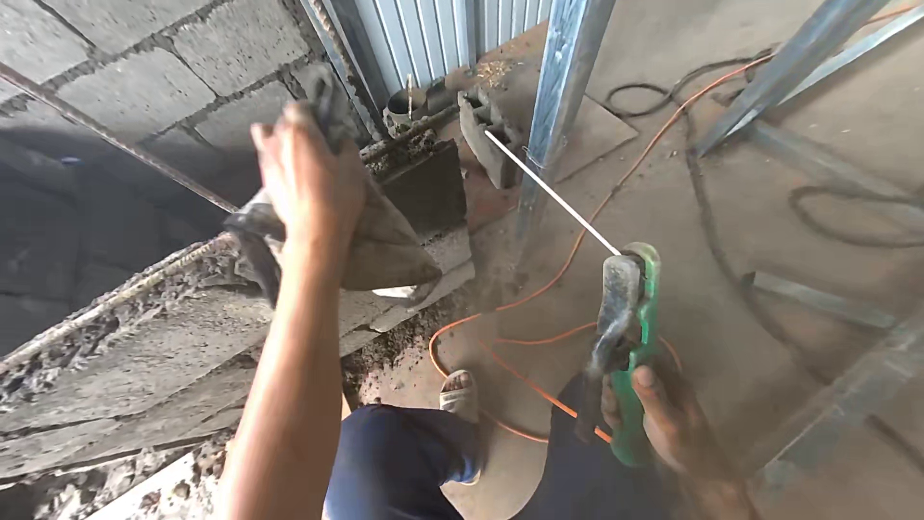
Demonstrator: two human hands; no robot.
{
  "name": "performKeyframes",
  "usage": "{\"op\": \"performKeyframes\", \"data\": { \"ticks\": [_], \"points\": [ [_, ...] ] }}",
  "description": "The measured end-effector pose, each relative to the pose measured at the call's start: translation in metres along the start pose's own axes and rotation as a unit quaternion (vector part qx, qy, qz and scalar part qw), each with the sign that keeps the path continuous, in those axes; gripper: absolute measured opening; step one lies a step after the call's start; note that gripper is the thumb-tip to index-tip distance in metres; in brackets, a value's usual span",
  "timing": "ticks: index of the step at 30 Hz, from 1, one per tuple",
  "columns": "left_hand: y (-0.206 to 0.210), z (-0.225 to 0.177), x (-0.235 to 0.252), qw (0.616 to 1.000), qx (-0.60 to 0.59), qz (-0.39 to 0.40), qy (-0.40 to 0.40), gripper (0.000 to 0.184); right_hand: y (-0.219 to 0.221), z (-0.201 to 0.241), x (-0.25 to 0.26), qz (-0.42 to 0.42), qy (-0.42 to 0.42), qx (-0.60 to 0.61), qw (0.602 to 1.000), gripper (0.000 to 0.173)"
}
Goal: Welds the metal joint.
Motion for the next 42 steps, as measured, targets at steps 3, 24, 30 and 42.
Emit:
{"op": "performKeyframes", "data": {
  "ticks": [3,24,30,42],
  "points": [
    [0.048,-0.002,0.010,0.997,0.051,0.041,0.044,0.038,0.003,0.002,0.004,0.001,-0.007,0.013,1.000,0.049],
    [0.050,0.030,0.021,0.996,-0.010,0.064,0.059,0.030,0.069,-0.009,0.046,0.087,0.009,-0.022,0.996,0.050],
    [0.051,0.024,0.020,0.996,0.007,0.056,0.065,0.028,0.071,-0.006,0.049,0.073,0.010,-0.048,0.996,0.053],
    [0.056,0.028,0.021,0.997,-0.003,0.043,0.071,0.029,0.070,-0.001,0.047,0.073,-0.007,-0.063,0.995,0.051]
  ]
}}
Point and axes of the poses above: each hand's wrist, its own x-axis towards the middle knuckle, its own y-axis out of the palm, z = x × y, the point moved 5 cm from there along x, towards the middle knuckle, and after that the axes turned 2 degrees about x, right-handed, at the moved point
